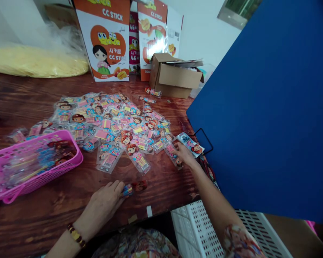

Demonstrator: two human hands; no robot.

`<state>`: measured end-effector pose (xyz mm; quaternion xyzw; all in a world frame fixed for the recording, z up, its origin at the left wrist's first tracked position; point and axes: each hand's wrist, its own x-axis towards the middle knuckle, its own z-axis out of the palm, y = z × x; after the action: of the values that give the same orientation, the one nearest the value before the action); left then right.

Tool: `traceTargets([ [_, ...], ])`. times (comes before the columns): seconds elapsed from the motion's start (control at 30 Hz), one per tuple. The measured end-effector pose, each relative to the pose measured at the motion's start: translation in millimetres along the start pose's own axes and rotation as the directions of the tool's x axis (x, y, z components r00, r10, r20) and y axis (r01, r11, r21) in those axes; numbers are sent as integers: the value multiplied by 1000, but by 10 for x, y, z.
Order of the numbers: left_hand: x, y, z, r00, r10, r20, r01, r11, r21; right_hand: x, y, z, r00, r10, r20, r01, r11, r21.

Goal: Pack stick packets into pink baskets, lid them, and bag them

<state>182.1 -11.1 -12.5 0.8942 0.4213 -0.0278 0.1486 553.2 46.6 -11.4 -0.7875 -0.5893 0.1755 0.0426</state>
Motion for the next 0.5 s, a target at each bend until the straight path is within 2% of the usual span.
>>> traceTargets([
  [0.1,-11,-10,18,1000,3,-19,-4,1000,-21,108,49,-98,996,78,36,-76,995,-65],
  [0.23,-23,-34,71,999,8,-47,-10,999,-32,-75,75,-14,988,110,110,-100,991,-94],
  [0.37,-21,-35,67,1000,17,-13,-17,1000,-22,-376,239,11,960,61,274,-55,998,-31],
  [0.5,-18,-21,24,1000,13,26,-12,999,-32,-585,376,-246,902,-20,431,3,999,40],
])
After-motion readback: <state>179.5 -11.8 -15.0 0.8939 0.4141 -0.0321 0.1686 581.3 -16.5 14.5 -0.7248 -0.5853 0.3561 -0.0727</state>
